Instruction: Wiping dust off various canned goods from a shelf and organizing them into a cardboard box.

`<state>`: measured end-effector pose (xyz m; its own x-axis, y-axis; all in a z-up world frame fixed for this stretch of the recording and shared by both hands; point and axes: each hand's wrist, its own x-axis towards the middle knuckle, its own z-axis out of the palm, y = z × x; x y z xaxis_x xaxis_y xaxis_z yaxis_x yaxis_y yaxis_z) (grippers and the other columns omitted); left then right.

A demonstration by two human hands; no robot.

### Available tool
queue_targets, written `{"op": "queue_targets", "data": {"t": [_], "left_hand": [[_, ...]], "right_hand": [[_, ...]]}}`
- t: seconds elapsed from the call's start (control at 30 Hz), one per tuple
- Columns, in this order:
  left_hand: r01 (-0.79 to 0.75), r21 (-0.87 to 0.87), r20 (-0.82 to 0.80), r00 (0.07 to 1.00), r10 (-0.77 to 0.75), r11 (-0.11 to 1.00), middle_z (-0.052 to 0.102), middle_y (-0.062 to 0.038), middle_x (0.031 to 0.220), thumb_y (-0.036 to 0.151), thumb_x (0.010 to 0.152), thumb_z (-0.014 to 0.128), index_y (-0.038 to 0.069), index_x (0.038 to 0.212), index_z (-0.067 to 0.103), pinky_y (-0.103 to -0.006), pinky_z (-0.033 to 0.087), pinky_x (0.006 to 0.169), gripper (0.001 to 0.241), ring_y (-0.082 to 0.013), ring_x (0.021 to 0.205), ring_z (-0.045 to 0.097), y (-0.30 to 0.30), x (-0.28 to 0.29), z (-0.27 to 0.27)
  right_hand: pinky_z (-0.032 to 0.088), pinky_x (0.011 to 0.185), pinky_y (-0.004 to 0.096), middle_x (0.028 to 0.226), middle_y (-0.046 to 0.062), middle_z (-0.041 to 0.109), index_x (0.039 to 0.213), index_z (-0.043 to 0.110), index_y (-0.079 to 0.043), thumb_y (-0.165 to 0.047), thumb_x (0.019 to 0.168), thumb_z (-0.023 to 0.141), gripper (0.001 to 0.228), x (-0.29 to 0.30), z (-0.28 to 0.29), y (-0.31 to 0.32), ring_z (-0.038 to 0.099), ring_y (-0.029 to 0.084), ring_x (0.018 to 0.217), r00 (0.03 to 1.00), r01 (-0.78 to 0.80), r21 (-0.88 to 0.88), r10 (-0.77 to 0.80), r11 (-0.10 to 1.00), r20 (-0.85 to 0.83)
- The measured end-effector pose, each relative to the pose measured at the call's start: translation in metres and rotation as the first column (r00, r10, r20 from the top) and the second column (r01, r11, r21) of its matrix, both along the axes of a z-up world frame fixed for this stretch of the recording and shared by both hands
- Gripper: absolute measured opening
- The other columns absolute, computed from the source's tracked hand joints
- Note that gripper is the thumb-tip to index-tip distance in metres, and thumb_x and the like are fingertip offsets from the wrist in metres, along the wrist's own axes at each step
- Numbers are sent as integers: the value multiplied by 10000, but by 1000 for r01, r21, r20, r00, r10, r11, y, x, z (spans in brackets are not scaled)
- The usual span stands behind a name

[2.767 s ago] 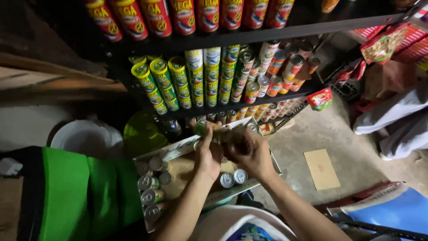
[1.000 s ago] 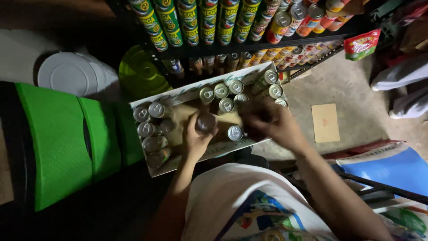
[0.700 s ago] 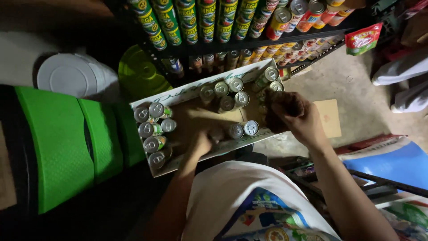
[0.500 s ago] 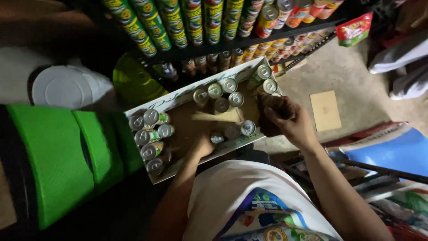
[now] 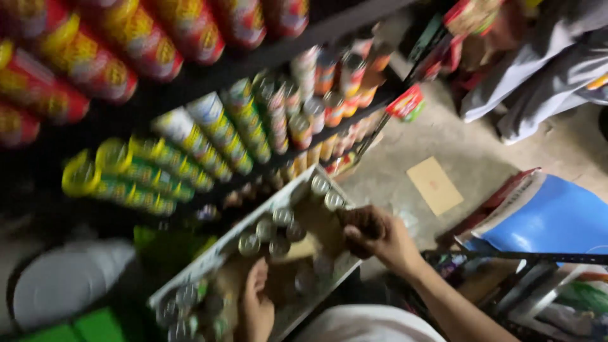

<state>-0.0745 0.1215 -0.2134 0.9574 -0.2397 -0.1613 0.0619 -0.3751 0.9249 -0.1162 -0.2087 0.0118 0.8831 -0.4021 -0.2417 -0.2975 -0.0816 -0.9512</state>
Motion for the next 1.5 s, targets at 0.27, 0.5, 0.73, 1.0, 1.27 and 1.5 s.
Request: {"op": "queue_targets", "data": {"t": [0.27,0.5,0.73,1.0,1.27,1.5], "left_hand": [[26,-130,357,934,22,991,675,-19,779,-112,639,455,121,944,789,-238,493,660,508,-129,653,585,-114,39,135],[425,-16,861,467,-204,905,676,-135,1208,-109,779,527,29,1192,630,-402,531,986,447,-314,1109,673,-263,102,352],[292,-254,927,345,147,922,471,-243,1516,23,912,514,9,1557,239,-512,423,1271,701,-419,1415,534,-370,197,445],[124,-258,899,393,191,958,658,-218,1330,348,1082,593,109,1517,270,-424,605,870,592,-368,1056,742,-399,258,454],[417,-233,825,563,-49,879,579,-225,1367,301,1037,578,-20,1491,317,-420,545,1018,614,-351,1175,645,-317,119,443],[306,-619,153,950,-271,724,448,-155,1509,346,1016,445,23,1580,229,-392,377,1117,684,-262,1326,479,-221,31,293]], "right_hand": [[530,617,276,735,44,677,919,656,-26,-38,681,805,280,22,3,-60,600,145,624,969,204,-128,-182,971,165],[559,841,275,1060,94,735,1125,639,20,136,742,660,401,67,61,-129,670,160,896,792,310,-49,-230,949,566],[547,728,275,905,65,684,1121,605,-33,-124,814,829,390,79,125,-154,632,146,761,809,407,-231,-231,884,540],[471,847,329,1259,162,692,1342,631,10,-303,980,537,488,81,120,-158,611,220,1004,894,229,660,-423,715,148],[494,830,340,1128,93,692,1270,637,-54,-321,1015,544,381,89,80,-156,640,210,919,931,72,777,-322,626,174],[486,868,331,1249,136,651,1477,541,-14,-162,984,549,515,69,76,-84,596,191,986,994,-91,637,31,765,105]]}}
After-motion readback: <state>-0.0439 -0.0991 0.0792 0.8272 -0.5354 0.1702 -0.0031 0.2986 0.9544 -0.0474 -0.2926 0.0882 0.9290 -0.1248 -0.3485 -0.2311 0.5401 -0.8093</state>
